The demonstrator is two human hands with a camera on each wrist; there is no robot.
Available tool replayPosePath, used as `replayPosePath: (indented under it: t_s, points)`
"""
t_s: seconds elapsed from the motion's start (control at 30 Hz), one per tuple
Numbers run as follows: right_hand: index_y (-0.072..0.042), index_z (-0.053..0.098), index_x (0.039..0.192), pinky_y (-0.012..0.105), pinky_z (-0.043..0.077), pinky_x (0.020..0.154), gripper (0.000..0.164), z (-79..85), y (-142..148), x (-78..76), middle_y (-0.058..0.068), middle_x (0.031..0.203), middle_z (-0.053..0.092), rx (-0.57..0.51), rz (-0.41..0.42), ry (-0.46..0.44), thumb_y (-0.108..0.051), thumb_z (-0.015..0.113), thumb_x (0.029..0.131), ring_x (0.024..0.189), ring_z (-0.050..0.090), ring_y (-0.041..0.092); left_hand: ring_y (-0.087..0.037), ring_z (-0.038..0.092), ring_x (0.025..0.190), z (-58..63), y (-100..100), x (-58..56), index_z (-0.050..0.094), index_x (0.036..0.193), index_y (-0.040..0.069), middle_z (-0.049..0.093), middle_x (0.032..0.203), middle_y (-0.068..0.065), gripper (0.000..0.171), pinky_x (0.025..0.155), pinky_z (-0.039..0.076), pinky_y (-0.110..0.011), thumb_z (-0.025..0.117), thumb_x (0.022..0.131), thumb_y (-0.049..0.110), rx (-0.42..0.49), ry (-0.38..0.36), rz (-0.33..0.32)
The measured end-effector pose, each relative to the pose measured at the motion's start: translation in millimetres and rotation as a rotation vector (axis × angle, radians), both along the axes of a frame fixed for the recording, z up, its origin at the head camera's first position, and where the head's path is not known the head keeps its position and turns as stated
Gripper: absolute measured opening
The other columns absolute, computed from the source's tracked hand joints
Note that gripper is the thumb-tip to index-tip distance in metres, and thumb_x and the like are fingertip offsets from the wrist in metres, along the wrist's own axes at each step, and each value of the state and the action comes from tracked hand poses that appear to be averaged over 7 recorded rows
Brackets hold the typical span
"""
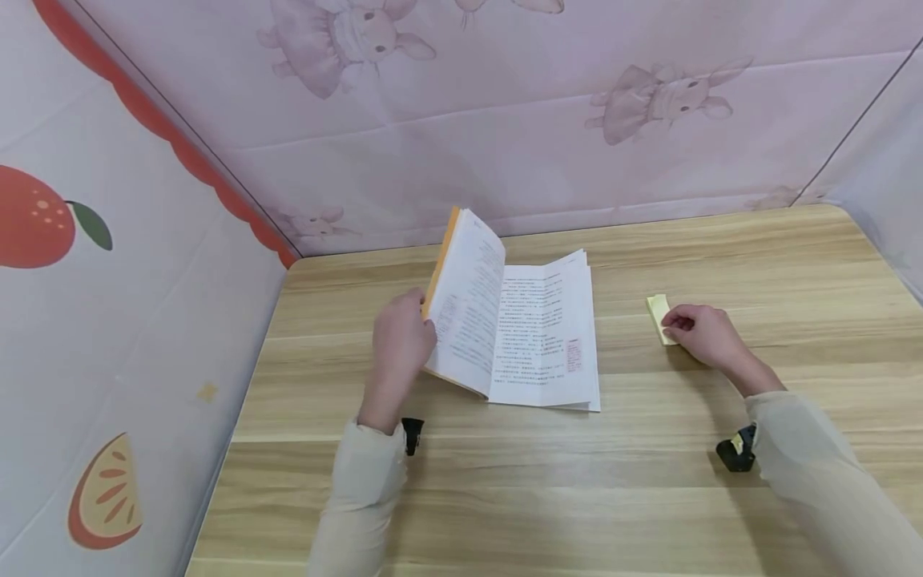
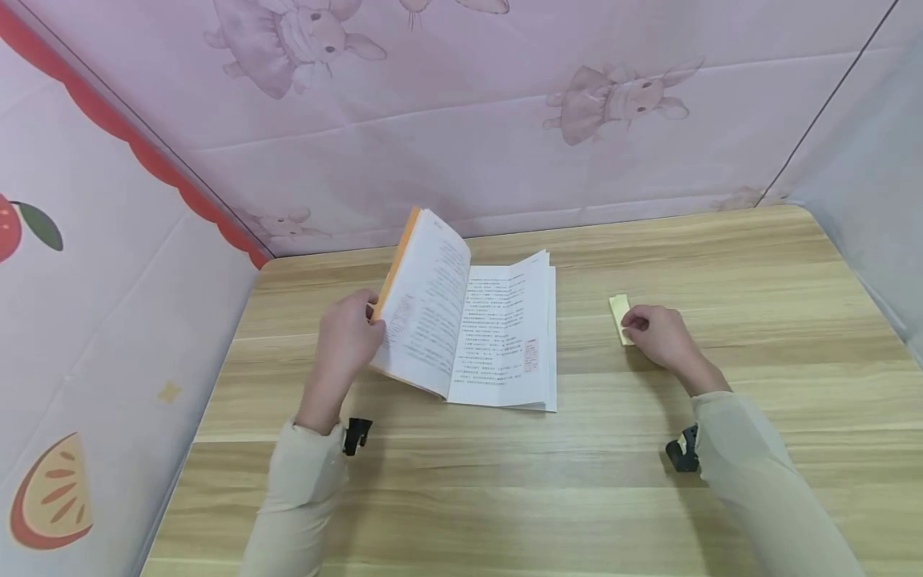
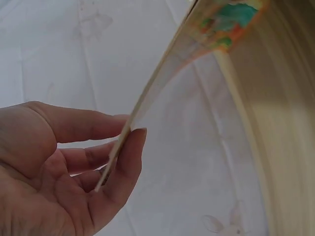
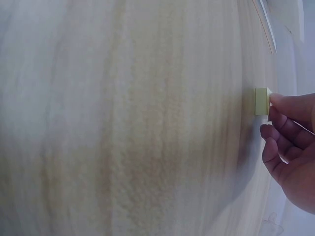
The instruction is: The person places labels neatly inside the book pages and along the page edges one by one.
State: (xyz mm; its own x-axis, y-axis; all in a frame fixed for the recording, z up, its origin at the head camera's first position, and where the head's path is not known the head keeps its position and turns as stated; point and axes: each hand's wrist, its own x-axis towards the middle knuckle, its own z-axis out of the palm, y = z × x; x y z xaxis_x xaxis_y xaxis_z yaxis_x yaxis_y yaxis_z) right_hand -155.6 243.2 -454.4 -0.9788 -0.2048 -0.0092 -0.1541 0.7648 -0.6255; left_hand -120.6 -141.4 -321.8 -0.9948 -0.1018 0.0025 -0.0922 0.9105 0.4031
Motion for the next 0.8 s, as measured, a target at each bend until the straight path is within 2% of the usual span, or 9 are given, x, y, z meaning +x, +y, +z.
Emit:
replayPosePath:
  t_s: [0.17, 0.4, 0.5, 0.63, 0.8]
  points:
    - [0.004, 0.063, 0.087, 0.035, 0.041, 0.064, 0.007, -0.9, 0.2, -0.5, 0.01, 0.076, 0.061, 0.001, 0.004, 0.002, 0.0, 0.06, 0.082, 0.071, 0.054, 0.024, -0.032, 0.059, 0.089, -10.3, -15.3, -2.9, 0.056, 0.117, -0.005, 0.061, 0.107, -0.021, 0.033, 0.071, 0.05, -0.041, 0.057, 0.084, 0.0, -0.004, -0.031, 0.059]
    - [0.005, 0.063, 0.087, 0.034, 0.041, 0.064, 0.007, -1.2, -0.3, -0.3, 0.011, 0.076, 0.061, -0.002, 0.001, -0.005, 0.0, 0.06, 0.082, 0.071, 0.054, 0.023, -0.035, 0.056, 0.092, -29.7, -32.5, -6.0, 0.051, 0.121, -0.007, 0.058, 0.108, -0.025, 0.038, 0.075, 0.047, -0.043, 0.056, 0.084, 0.0, 0.019, -0.047, 0.099]
    - [0.005, 0.062, 0.087, 0.034, 0.041, 0.064, 0.008, -1.3, -0.2, -0.1, 0.011, 0.076, 0.061, -0.002, -0.002, -0.008, -0.001, 0.06, 0.082, 0.071, 0.054, 0.023, -0.034, 0.055, 0.083, -36.5, -37.6, -6.0, 0.047, 0.125, -0.002, 0.058, 0.103, -0.024, 0.042, 0.066, 0.046, -0.04, 0.055, 0.084, -0.001, 0.024, -0.052, 0.113]
    - [0.005, 0.063, 0.087, 0.034, 0.041, 0.064, 0.008, -1.1, 0.0, 0.0, 0.011, 0.076, 0.061, -0.004, -0.005, -0.009, 0.0, 0.059, 0.082, 0.071, 0.054, 0.023, -0.028, 0.049, 0.069, -44.8, -42.5, -6.4, 0.047, 0.125, 0.009, 0.056, 0.091, -0.018, 0.042, 0.053, 0.038, -0.033, 0.054, 0.085, 0.001, 0.005, -0.088, 0.112]
    - [0.005, 0.063, 0.087, 0.034, 0.041, 0.064, 0.008, -0.9, 0.1, -0.1, 0.011, 0.076, 0.061, -0.007, -0.006, -0.007, 0.0, 0.059, 0.082, 0.071, 0.054, 0.023, -0.027, 0.048, 0.07, -52.1, -45.8, -7.6, 0.054, 0.12, 0.012, 0.054, 0.092, -0.018, 0.034, 0.05, 0.037, -0.03, 0.049, 0.088, 0.002, -0.037, -0.146, 0.095]
